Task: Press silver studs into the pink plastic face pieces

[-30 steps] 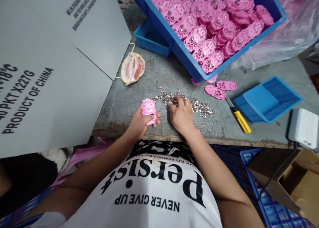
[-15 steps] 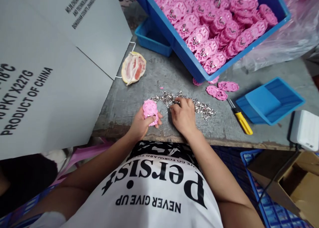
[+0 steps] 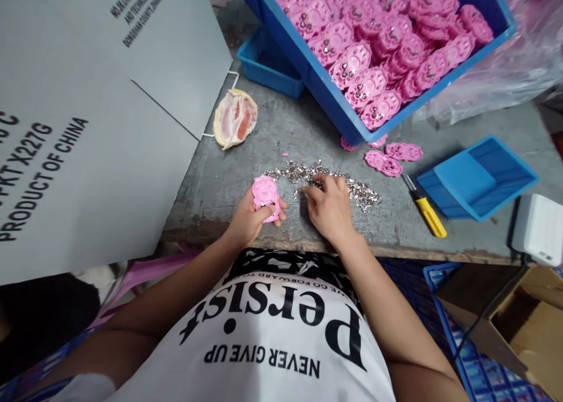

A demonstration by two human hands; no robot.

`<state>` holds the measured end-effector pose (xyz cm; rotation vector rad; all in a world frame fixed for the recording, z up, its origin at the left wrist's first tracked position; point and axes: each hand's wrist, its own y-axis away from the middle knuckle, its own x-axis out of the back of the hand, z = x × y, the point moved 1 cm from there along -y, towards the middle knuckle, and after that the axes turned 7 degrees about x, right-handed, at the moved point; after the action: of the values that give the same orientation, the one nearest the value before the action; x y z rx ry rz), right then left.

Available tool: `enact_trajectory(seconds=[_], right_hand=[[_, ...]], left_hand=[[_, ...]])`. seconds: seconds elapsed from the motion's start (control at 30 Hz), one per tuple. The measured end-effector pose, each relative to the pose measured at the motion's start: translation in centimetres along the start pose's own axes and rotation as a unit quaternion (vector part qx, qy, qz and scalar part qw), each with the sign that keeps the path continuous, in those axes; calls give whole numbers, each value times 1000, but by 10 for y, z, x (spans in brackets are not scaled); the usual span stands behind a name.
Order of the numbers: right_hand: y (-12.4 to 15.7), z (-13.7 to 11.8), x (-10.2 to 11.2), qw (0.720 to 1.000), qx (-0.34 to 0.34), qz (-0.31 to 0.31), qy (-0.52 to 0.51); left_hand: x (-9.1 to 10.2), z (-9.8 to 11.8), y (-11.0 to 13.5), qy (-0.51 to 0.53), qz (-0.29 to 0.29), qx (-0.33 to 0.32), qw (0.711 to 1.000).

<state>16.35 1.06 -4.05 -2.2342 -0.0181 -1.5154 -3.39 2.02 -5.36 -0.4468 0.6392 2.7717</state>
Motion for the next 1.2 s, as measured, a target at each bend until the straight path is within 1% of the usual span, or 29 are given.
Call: enact_trajectory(seconds=[0.13, 0.23, 0.4, 0.57, 0.7, 0.83, 0.9, 1.07, 1.2], right_hand=[[-8, -6, -5, 1000, -5, -29, -4], [-4, -6, -6, 999, 0, -46, -8], [8, 5, 1, 1000, -4, -6, -7], [8, 8, 4, 1000, -15, 14, -3], [7, 2, 1, 1000, -15, 15, 0], [14, 1, 1, 1000, 7, -12, 18], [19, 4, 4, 999, 3, -15, 29], [25, 16, 13, 999, -20, 2, 41], [24, 19, 13, 998, -25, 20, 54]], left_hand=[[1, -1, 0, -3, -4, -5, 1000], [1, -1, 0, -5, -5, -5, 1000], [1, 0, 0, -4, -7, -3, 1000], [1, 0, -1, -13, -12, -3, 1000], [2, -1, -1, -15, -12, -9, 1000], [2, -2, -1, -19, -11, -10, 1000], [2, -1, -1, -22, -10, -8, 1000], [0, 1, -1, -22, -5, -7, 1000], [-1, 0, -1, -30, 1, -9, 1000]])
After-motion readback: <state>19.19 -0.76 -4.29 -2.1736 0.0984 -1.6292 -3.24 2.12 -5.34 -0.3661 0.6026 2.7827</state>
